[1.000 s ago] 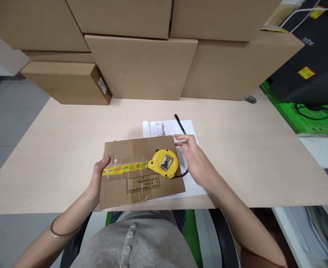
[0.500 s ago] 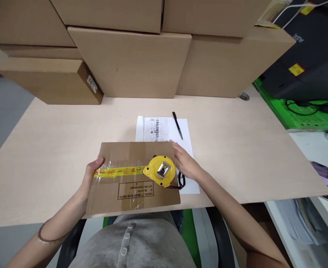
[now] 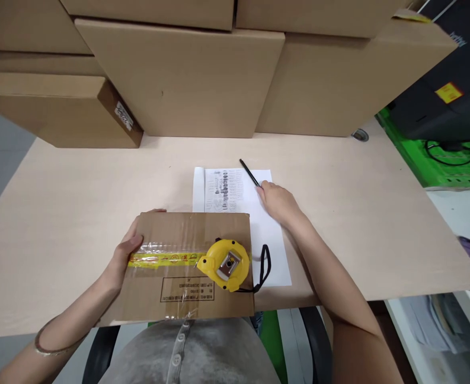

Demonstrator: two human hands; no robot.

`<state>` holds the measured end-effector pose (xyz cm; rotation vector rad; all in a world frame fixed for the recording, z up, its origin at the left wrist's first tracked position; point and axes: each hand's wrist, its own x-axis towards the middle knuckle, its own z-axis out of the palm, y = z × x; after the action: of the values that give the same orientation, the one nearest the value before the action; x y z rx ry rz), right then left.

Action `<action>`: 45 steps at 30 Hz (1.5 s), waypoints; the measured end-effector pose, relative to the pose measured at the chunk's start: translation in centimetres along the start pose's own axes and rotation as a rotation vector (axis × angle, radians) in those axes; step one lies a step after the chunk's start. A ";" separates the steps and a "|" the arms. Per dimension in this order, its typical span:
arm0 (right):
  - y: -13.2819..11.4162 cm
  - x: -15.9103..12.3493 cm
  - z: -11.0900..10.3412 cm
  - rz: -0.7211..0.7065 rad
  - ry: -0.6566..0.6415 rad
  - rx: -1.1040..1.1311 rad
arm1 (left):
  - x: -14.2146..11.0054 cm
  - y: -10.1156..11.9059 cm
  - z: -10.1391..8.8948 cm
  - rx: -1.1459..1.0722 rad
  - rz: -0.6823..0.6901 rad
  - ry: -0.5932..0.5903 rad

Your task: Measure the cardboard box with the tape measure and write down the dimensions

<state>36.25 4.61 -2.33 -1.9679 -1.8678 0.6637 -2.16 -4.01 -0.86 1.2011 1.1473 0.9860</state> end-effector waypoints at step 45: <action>-1.0 0.5 2.4 -0.020 -0.163 0.595 | 3.0 -0.2 1.0 -0.225 0.278 -0.213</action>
<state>34.14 4.97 -3.84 -1.5401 -1.5248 1.2357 -0.71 -1.27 -1.44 1.2682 0.6937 1.1319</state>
